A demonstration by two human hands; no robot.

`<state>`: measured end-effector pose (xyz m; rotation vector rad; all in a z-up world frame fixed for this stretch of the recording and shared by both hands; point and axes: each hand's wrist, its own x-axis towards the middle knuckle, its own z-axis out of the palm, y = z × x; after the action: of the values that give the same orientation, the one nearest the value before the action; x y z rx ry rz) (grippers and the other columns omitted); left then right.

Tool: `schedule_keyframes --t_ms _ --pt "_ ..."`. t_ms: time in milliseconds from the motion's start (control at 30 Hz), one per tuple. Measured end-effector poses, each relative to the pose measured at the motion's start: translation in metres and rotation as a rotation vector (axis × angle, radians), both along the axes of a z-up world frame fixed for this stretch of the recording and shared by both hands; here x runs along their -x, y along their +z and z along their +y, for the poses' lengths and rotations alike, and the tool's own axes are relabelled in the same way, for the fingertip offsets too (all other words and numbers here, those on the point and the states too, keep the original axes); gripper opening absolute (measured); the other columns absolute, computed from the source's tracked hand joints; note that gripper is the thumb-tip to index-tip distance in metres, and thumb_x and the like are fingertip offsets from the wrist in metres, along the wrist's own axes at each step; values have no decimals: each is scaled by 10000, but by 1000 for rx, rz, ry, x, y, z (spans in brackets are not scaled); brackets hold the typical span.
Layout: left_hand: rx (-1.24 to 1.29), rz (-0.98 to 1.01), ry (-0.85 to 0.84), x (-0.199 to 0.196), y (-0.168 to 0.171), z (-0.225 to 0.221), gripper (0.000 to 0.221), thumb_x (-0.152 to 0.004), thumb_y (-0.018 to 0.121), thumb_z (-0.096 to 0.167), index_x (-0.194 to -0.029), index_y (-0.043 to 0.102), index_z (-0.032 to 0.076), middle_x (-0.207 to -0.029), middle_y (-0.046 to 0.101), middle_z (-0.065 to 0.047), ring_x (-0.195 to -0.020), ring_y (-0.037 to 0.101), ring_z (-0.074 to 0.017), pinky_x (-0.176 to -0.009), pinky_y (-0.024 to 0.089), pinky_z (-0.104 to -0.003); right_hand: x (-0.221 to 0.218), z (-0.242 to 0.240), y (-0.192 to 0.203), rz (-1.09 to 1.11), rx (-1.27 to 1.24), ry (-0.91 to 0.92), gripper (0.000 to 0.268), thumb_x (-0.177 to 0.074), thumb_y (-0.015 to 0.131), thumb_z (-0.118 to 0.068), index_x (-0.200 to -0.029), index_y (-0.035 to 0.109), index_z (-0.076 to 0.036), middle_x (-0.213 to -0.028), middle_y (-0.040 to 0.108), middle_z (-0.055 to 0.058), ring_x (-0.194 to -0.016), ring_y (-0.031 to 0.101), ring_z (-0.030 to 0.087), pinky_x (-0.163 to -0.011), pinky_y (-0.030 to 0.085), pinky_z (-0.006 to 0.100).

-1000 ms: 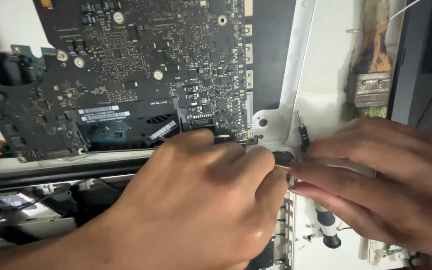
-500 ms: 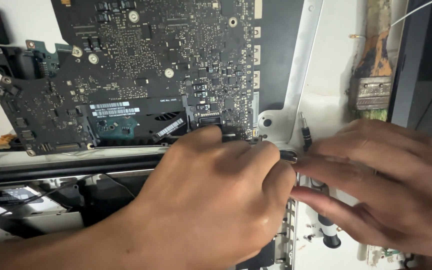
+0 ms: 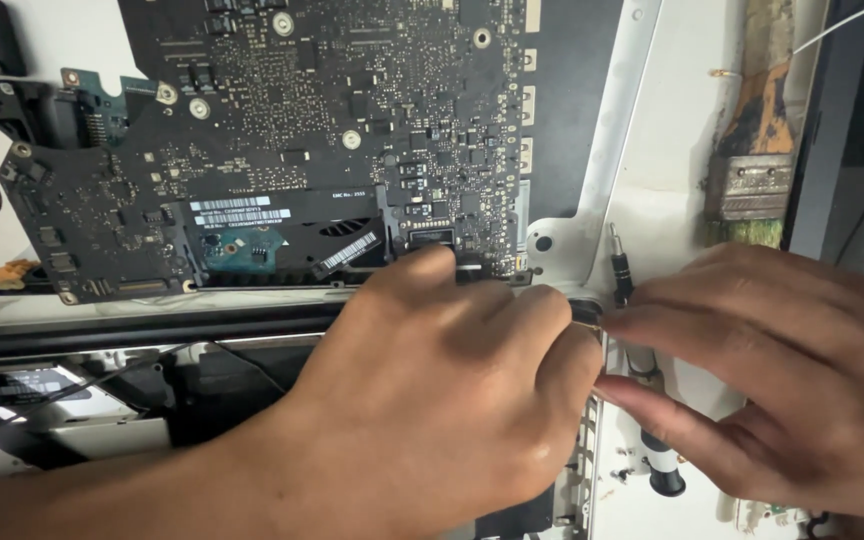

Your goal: A technician disassembles a laptop by removing the motherboard and using a screwdriver to remove internal screws.

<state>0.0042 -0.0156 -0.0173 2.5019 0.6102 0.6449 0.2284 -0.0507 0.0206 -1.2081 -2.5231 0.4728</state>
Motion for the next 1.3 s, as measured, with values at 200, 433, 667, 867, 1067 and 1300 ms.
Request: schedule_keyframes --t_ms 200,433,667,867,1067,1300 --pt "-38 -15 2 1 2 -1 138 -952 622 9 -845 692 61 -698 523 -49 -499 535 -168 -505 372 -367 -1 0 0 15 -5 -4 359 -833 797 -312 -940 702 17 -880 719 140 -758 713 267 -693 619 404" --pt "-79 24 2 1 8 -4 139 -957 605 87 -893 722 49 -710 547 -59 -546 549 -153 -575 384 -334 -4 -2 -1 14 -17 6 370 -856 755 -338 -955 690 12 -895 713 128 -752 695 273 -692 597 422" --pt "-25 1 -51 1 7 -2 152 -960 575 88 -868 689 49 -716 525 -72 -538 528 -178 -594 371 -365 -3 -3 1 -2 -9 -2 361 -869 738 -335 -993 691 1 -928 728 118 -776 710 265 -737 610 419" --pt "-8 -18 -53 1 2 0 103 -922 629 78 -858 707 60 -719 560 -74 -555 576 -184 -585 385 -375 -4 -5 2 36 53 -39 400 -799 820 -330 -970 709 14 -928 761 131 -825 763 251 -769 640 401" --pt "5 -6 -45 0 6 0 148 -929 599 -7 -815 664 64 -695 472 -55 -491 461 -179 -549 358 -390 -5 -7 3 43 104 -93 390 -793 807 -308 -1001 697 3 -965 767 114 -870 762 248 -836 630 405" --pt "-131 49 29 -6 18 -1 185 -957 584 56 -972 769 44 -786 498 -49 -515 460 -185 -490 338 -364 -19 -5 8 76 152 -102 411 -806 795 -314 -1056 693 -4 -958 762 126 -870 771 269 -775 648 418"
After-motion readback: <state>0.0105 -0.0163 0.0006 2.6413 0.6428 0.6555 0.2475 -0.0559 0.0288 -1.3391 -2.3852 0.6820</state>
